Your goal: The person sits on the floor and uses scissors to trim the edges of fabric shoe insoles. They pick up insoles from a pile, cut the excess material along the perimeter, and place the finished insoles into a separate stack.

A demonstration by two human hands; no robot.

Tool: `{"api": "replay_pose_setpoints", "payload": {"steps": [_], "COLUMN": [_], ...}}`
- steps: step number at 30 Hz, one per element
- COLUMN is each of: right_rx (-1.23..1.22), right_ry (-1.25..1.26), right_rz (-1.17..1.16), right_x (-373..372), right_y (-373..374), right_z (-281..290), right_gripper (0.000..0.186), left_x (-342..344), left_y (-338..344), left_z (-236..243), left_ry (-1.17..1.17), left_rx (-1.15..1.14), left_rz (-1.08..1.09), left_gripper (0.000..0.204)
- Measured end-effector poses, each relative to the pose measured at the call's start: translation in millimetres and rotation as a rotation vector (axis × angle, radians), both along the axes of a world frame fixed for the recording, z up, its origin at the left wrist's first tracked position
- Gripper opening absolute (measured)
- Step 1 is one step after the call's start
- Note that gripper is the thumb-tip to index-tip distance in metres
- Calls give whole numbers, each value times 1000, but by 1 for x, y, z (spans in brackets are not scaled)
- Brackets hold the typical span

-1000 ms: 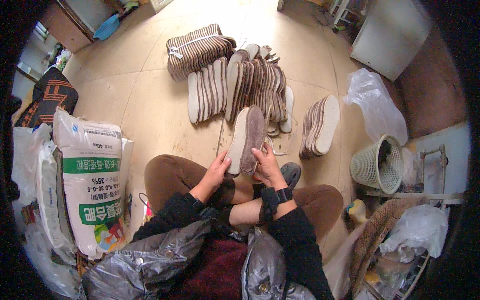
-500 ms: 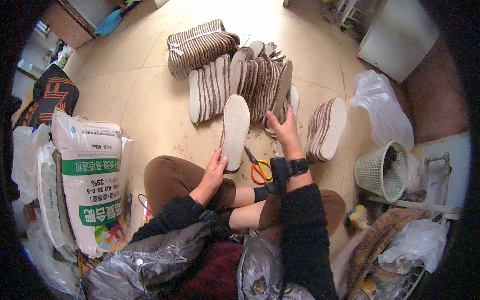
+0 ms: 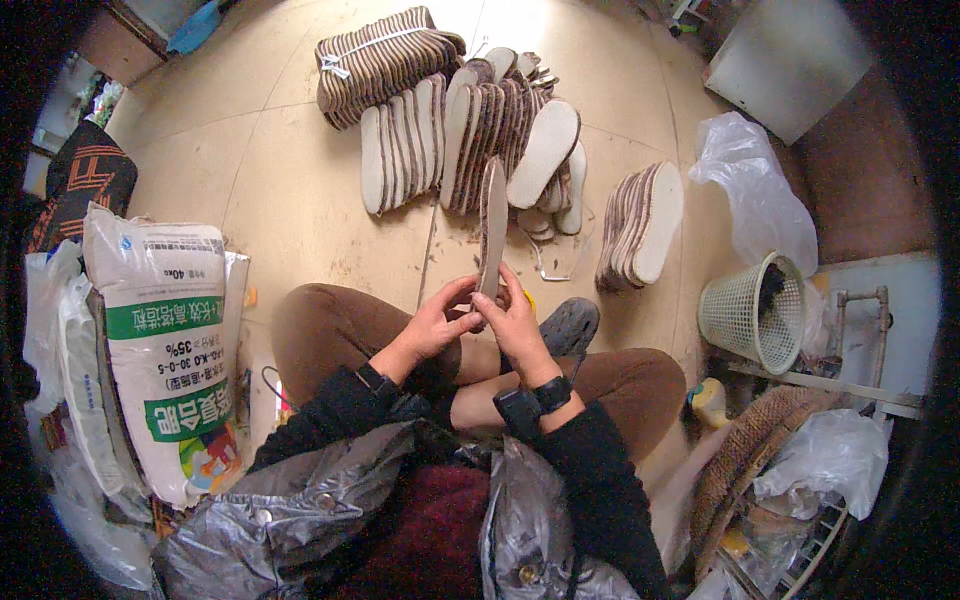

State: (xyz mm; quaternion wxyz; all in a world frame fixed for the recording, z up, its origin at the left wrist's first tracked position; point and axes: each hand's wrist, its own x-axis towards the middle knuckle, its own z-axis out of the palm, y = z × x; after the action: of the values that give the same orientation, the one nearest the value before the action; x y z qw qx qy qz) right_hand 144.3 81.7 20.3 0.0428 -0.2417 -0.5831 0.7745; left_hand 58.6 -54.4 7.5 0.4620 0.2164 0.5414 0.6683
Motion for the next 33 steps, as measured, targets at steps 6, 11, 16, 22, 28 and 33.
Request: {"api": "replay_pose_setpoints", "payload": {"steps": [6, 11, 16, 22, 28, 33], "right_rx": [-51, -368, -383, -478, -580, -515], "right_ry": [-60, -35, -101, -11, 14, 13], "right_rz": [13, -145, -231, -295, -123, -78], "right_x": [1, 1, -6, -3, -7, -7], "right_y": [11, 23, 26, 32, 18, 17], "right_z": [-8, -16, -20, -14, -15, -7], "right_gripper": [53, 34, 29, 27, 26, 29], "left_x": [-4, -8, -11, -16, -13, -19], "left_y": [3, 3, 8, 6, 7, 4], "left_z": [-13, -26, -25, -30, -36, -21], "left_ry": [52, 14, -87, -45, -88, -70], "left_rx": [-73, -118, -55, -106, -114, -197], "left_rz": [15, 264, 397, 393, 255, 290], "left_gripper": [44, 35, 29, 30, 25, 24]}}
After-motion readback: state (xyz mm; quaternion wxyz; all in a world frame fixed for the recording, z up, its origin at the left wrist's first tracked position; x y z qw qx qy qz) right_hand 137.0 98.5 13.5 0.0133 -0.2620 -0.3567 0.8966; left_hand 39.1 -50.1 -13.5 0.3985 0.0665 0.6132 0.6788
